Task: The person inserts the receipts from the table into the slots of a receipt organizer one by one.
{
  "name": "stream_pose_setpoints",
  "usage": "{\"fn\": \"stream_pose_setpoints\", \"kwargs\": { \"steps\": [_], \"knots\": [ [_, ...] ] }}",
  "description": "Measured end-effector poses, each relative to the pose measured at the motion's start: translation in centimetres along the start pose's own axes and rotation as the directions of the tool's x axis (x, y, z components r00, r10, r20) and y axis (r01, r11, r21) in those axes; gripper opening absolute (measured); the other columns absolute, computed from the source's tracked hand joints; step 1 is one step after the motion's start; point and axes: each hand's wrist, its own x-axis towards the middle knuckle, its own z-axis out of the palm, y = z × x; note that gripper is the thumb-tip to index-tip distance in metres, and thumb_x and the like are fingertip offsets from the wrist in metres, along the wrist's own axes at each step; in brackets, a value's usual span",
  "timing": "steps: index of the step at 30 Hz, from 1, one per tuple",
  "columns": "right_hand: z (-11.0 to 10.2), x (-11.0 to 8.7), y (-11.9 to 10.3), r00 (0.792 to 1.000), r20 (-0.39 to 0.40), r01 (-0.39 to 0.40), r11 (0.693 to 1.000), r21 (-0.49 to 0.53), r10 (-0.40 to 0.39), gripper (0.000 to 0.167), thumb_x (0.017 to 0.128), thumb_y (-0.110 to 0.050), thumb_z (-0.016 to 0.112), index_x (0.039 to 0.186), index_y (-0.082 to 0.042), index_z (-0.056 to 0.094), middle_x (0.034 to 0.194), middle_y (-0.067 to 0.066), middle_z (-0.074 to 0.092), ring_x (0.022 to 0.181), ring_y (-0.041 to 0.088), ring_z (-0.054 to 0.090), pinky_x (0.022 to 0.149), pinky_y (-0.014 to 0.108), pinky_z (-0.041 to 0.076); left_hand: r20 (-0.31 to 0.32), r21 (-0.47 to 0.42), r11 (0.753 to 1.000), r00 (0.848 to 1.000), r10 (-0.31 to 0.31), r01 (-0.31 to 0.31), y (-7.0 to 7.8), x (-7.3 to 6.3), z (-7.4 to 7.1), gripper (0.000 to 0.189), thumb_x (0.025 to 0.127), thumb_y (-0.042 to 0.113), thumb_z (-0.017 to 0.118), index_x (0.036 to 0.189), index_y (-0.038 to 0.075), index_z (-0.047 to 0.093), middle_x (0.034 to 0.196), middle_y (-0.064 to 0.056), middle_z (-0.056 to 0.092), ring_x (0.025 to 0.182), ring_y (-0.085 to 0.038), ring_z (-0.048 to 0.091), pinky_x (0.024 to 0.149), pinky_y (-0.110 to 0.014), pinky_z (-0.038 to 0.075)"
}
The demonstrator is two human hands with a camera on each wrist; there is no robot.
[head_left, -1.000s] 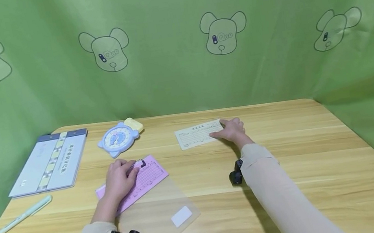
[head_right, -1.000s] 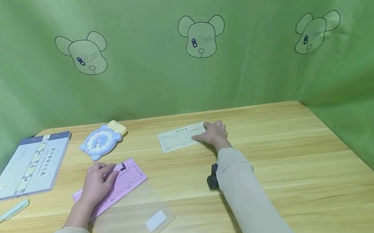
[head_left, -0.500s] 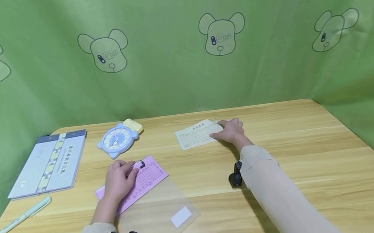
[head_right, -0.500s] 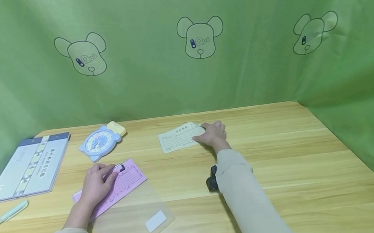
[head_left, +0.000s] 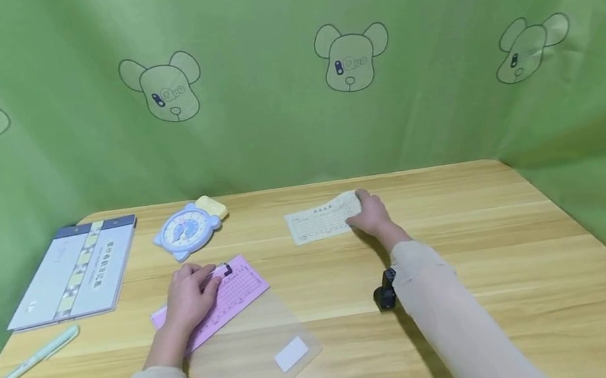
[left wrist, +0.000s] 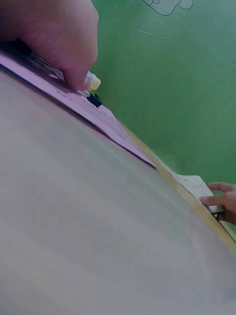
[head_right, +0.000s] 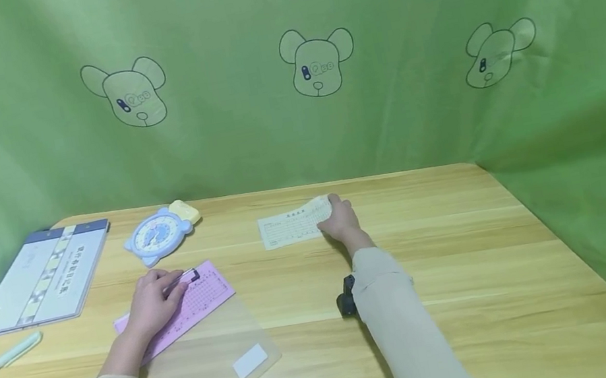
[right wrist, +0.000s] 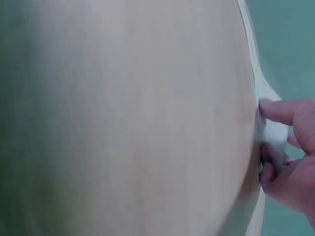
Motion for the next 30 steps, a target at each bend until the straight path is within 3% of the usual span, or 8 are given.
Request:
{"fn": "stream_pose_setpoints", "kwargs": {
  "steps": [4, 10, 14, 17, 19, 25, 30],
  "knots": [
    [-0.6, -0.2, 0.8, 1.000, 0.003, 0.010, 0.997, 0.072, -0.010, 0.061, 0.071, 0.005, 0.055, 0.128, 0.004, 0.033, 0.128, 0.024, 0.033, 0.115, 0.037, 0.031, 0.094, 0.044, 0.025, 0.003, -0.010, 1.000, 1.000, 0.003, -0.003, 0.1, 0.0, 0.2, 0.031, 0.079, 0.015, 0.060, 0.105, -0.002, 0.060, 0.088, -0.012, 0.049, 0.082, -0.026, 0.043, 0.071, -0.039, 0.034],
    [-1.4, -0.8, 1.7, 0.999, 0.033, 0.022, 0.989, 0.145, -0.027, 0.039, 0.075, 0.003, 0.049, 0.114, 0.005, 0.051, 0.125, 0.022, 0.038, 0.119, 0.036, 0.027, 0.095, 0.044, 0.022, 0.000, -0.002, 1.000, 1.000, 0.000, 0.000, 0.1, 0.0, 0.2, 0.030, 0.079, 0.015, 0.060, 0.104, -0.002, 0.060, 0.088, -0.012, 0.049, 0.082, -0.026, 0.043, 0.071, -0.038, 0.034],
    [-1.6, -1.3, 1.5, 0.999, 0.039, 0.023, 0.980, 0.200, -0.031, 0.038, 0.074, 0.008, 0.045, 0.110, 0.006, 0.054, 0.123, 0.023, 0.041, 0.096, 0.030, 0.048, 0.078, 0.035, 0.041, 0.012, 0.001, 1.000, 1.000, -0.011, 0.011, 0.1, 0.0, 0.2, 0.031, 0.080, 0.016, 0.060, 0.105, -0.002, 0.060, 0.089, -0.012, 0.049, 0.083, -0.026, 0.043, 0.071, -0.039, 0.034],
    [-1.8, -1.9, 0.8, 0.996, 0.082, -0.002, 0.947, 0.323, -0.025, 0.042, 0.073, 0.013, 0.041, 0.113, 0.008, 0.051, 0.125, 0.024, 0.038, 0.070, 0.019, 0.053, 0.059, 0.026, 0.046, 0.013, 0.000, 1.000, 1.000, -0.018, 0.018, 0.1, 0.0, 0.1, 0.031, 0.080, 0.016, 0.059, 0.106, -0.002, 0.059, 0.089, -0.012, 0.049, 0.083, -0.026, 0.043, 0.071, -0.039, 0.034],
    [-2.0, -2.3, 0.2, 0.993, 0.113, -0.023, 0.912, 0.409, -0.026, 0.044, 0.073, 0.015, 0.040, 0.116, 0.008, 0.049, 0.127, 0.023, 0.036, 0.062, 0.016, 0.053, 0.059, 0.026, 0.047, 0.011, -0.001, 1.000, 1.000, -0.019, 0.019, 0.1, 0.0, 0.1, 0.031, 0.080, 0.016, 0.059, 0.106, -0.002, 0.059, 0.089, -0.012, 0.049, 0.083, -0.026, 0.042, 0.071, -0.039, 0.034],
    [-2.5, -4.1, -1.6, 0.986, 0.152, -0.024, 0.825, 0.565, -0.075, 0.041, 0.077, 0.015, 0.044, 0.117, 0.008, 0.047, 0.126, 0.021, 0.037, 0.071, 0.017, 0.056, 0.068, 0.029, 0.047, 0.000, -0.004, 1.000, 1.000, -0.015, 0.015, 0.1, -0.1, 0.0, 0.030, 0.079, 0.015, 0.060, 0.105, -0.002, 0.060, 0.088, -0.012, 0.049, 0.082, -0.026, 0.042, 0.070, -0.038, 0.034],
    [-2.2, -5.4, -2.9, 0.977, 0.183, -0.032, 0.782, 0.622, -0.105, 0.039, 0.077, 0.015, 0.046, 0.115, 0.007, 0.049, 0.125, 0.019, 0.039, 0.072, 0.015, 0.054, 0.069, 0.028, 0.047, 0.004, -0.001, 1.000, 1.000, -0.018, 0.018, 0.0, -0.1, -0.1, 0.031, 0.079, 0.015, 0.060, 0.105, -0.002, 0.060, 0.088, -0.012, 0.049, 0.082, -0.026, 0.042, 0.070, -0.038, 0.034]
  ]
}}
